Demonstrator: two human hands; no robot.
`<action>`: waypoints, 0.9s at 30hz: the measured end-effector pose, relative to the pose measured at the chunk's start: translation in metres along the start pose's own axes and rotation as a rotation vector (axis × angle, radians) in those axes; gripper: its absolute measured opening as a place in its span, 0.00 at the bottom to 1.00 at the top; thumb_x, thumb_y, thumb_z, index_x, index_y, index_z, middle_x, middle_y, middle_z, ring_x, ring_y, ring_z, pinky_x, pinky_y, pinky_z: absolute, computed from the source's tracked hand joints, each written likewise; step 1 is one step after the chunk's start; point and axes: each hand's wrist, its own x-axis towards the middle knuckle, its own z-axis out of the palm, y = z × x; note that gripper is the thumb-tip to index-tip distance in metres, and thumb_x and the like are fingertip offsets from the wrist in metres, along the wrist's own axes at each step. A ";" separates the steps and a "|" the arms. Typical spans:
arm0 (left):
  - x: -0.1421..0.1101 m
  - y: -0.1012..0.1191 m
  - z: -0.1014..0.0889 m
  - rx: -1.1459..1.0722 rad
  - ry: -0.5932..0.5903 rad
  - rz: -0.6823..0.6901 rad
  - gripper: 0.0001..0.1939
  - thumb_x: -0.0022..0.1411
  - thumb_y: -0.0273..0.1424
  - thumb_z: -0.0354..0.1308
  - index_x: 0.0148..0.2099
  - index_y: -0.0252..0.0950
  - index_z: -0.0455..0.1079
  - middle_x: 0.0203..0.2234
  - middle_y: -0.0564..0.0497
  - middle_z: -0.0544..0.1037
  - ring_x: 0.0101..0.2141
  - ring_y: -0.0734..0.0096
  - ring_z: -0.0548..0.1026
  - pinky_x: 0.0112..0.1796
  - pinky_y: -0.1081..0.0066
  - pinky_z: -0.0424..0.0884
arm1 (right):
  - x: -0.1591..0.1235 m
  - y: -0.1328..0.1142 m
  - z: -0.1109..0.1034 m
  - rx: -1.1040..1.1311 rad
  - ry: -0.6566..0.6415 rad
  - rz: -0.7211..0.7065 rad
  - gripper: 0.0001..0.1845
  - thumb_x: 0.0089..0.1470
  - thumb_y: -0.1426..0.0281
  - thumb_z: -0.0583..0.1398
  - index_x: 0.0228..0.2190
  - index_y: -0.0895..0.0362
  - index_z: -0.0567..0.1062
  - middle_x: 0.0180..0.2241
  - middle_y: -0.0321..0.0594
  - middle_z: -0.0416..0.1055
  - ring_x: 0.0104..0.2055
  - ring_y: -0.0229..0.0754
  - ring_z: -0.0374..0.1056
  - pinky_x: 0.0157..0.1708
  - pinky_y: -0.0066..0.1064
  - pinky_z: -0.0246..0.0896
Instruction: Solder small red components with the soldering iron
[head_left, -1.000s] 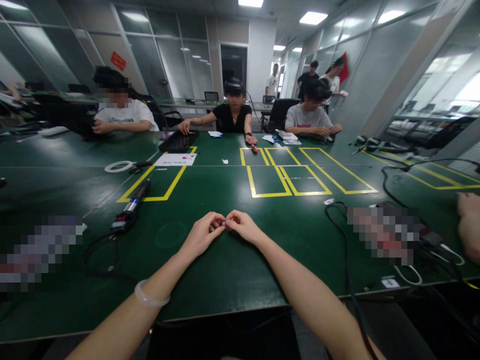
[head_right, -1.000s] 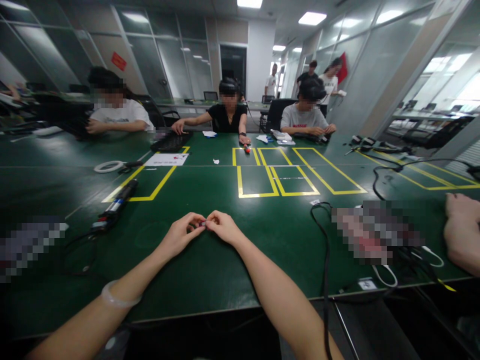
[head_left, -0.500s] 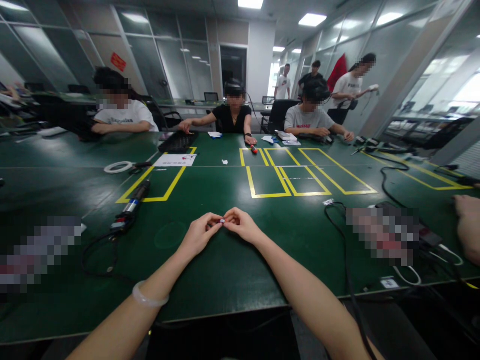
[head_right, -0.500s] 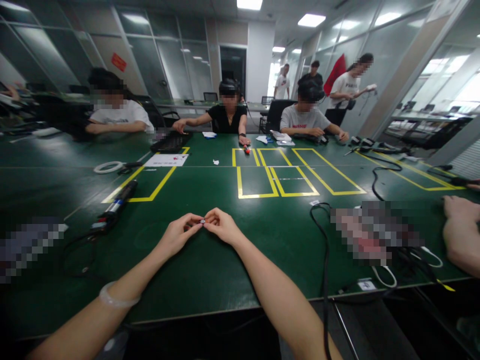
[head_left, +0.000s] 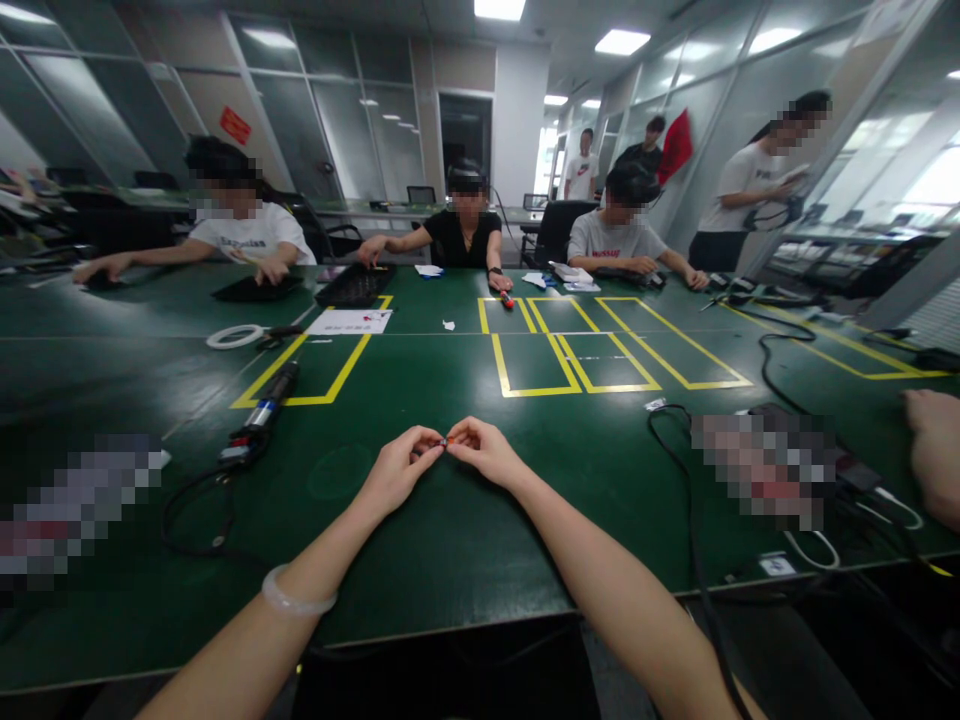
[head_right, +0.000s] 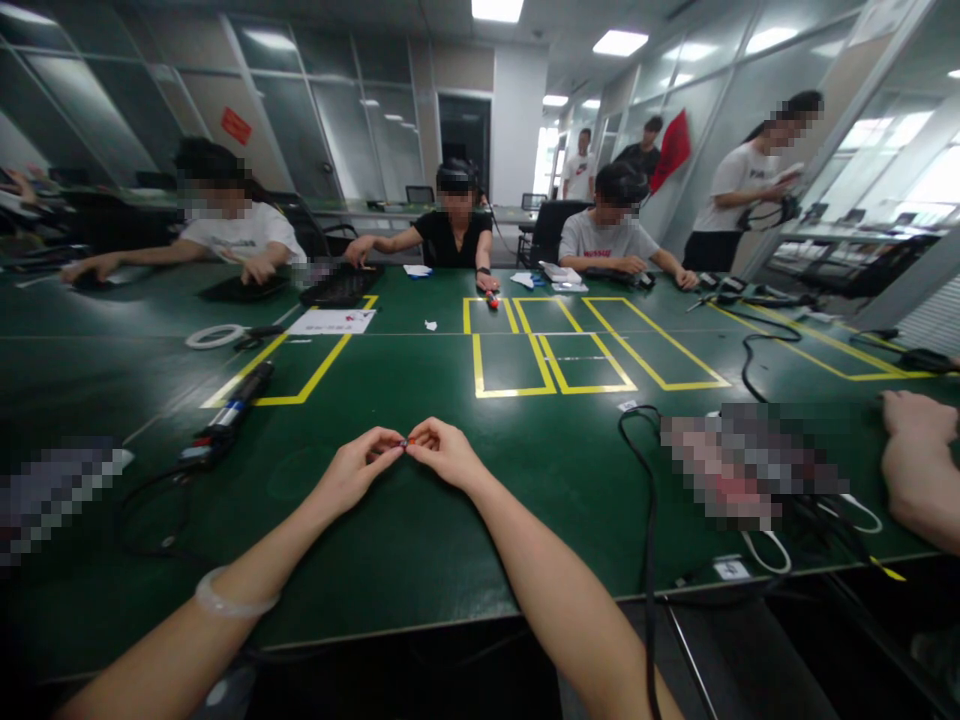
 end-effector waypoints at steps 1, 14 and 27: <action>0.000 0.000 0.000 -0.003 -0.001 0.001 0.15 0.61 0.41 0.52 0.43 0.36 0.69 0.36 0.49 0.76 0.36 0.67 0.74 0.34 0.71 0.69 | 0.000 0.000 0.000 -0.004 0.001 0.005 0.11 0.50 0.65 0.62 0.35 0.58 0.71 0.29 0.35 0.68 0.29 0.34 0.63 0.31 0.27 0.59; -0.001 0.003 0.001 0.063 0.015 0.072 0.12 0.61 0.38 0.53 0.42 0.37 0.69 0.36 0.49 0.74 0.34 0.69 0.73 0.32 0.72 0.68 | 0.002 0.009 -0.001 -0.025 -0.009 0.005 0.12 0.52 0.62 0.61 0.34 0.59 0.72 0.29 0.36 0.70 0.30 0.35 0.64 0.32 0.27 0.60; -0.003 0.003 0.002 0.133 0.028 0.120 0.12 0.61 0.37 0.52 0.46 0.38 0.67 0.37 0.49 0.75 0.35 0.69 0.73 0.33 0.72 0.69 | 0.002 0.010 -0.001 0.016 -0.031 0.037 0.10 0.52 0.63 0.60 0.32 0.58 0.69 0.26 0.34 0.69 0.28 0.35 0.66 0.32 0.27 0.61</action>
